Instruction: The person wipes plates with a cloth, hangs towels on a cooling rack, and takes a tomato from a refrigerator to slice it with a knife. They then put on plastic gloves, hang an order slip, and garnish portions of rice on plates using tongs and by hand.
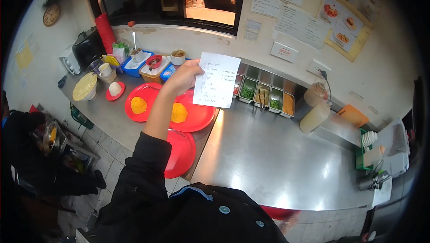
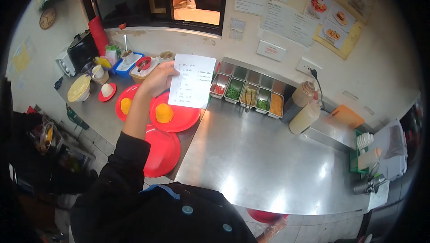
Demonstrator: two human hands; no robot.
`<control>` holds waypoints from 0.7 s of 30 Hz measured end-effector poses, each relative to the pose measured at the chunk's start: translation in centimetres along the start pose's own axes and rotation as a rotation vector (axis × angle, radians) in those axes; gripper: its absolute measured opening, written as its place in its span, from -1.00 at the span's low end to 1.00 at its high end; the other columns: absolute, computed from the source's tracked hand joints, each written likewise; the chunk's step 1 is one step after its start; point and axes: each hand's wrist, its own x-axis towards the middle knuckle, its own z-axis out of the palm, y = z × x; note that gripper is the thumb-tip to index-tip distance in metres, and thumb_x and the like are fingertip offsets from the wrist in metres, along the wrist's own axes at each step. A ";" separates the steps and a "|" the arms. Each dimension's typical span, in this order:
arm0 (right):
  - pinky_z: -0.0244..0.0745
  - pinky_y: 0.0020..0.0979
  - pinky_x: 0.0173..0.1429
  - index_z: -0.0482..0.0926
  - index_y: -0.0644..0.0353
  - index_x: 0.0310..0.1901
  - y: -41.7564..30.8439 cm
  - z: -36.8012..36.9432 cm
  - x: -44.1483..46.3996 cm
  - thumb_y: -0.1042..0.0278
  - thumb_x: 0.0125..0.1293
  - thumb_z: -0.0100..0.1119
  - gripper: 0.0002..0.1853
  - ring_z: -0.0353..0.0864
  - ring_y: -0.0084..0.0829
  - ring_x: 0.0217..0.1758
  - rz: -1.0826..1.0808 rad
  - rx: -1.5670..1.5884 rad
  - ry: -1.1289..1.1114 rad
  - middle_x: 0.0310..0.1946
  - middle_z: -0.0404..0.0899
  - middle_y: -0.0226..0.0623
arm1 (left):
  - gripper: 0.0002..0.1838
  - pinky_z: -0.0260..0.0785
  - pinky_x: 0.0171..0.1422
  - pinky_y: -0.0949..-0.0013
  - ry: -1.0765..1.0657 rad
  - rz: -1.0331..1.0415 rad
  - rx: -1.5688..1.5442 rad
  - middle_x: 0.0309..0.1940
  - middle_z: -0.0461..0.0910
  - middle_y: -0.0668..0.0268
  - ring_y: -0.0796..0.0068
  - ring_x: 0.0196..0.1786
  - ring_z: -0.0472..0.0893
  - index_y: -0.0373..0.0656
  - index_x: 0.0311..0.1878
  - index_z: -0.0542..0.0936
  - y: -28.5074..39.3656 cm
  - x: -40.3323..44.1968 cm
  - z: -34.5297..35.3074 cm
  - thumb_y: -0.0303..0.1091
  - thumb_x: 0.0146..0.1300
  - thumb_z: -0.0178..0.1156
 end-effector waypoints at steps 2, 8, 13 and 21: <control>0.52 -0.10 0.01 0.26 0.20 0.25 0.3 -0.9 -1.3 0.14 0.29 0.06 -0.44 0.46 -0.16 0.11 -0.017 0.027 0.025 0.08 0.40 0.04 | -0.60 0.44 0.14 0.28 -0.024 -0.015 -0.058 -0.02 0.53 0.02 0.27 0.02 0.59 -0.44 0.10 0.37 -0.4 -0.1 0.6 -0.61 0.18 -0.17; 0.51 -0.11 0.02 0.27 0.20 0.25 2.0 -3.7 -6.2 0.13 0.29 0.06 -0.44 0.46 -0.17 0.11 -0.048 0.104 0.126 0.09 0.40 0.04 | -0.63 0.44 0.17 0.25 -0.144 -0.073 -0.232 0.02 0.50 -0.05 0.18 0.06 0.57 -0.49 0.09 0.34 -1.4 0.3 2.0 -0.61 0.20 -0.15; 0.51 -0.11 0.02 0.27 0.20 0.25 3.4 -7.1 -11.0 0.13 0.29 0.06 -0.44 0.46 -0.17 0.11 -0.066 0.150 0.252 0.09 0.40 0.05 | -0.63 0.44 0.17 0.25 -0.212 -0.105 -0.290 0.02 0.50 -0.06 0.17 0.05 0.57 -0.51 0.09 0.34 -2.1 0.7 2.2 -0.60 0.21 -0.15; 0.51 -0.11 0.02 0.27 0.20 0.25 2.0 -14.0 -17.4 0.12 0.29 0.06 -0.44 0.46 -0.17 0.11 -0.211 0.259 0.498 0.09 0.40 0.05 | -0.63 0.42 0.17 0.23 -0.318 -0.127 -0.297 0.00 0.50 -0.03 0.22 0.06 0.56 -0.51 0.09 0.35 -3.6 1.2 3.7 -0.56 0.23 -0.14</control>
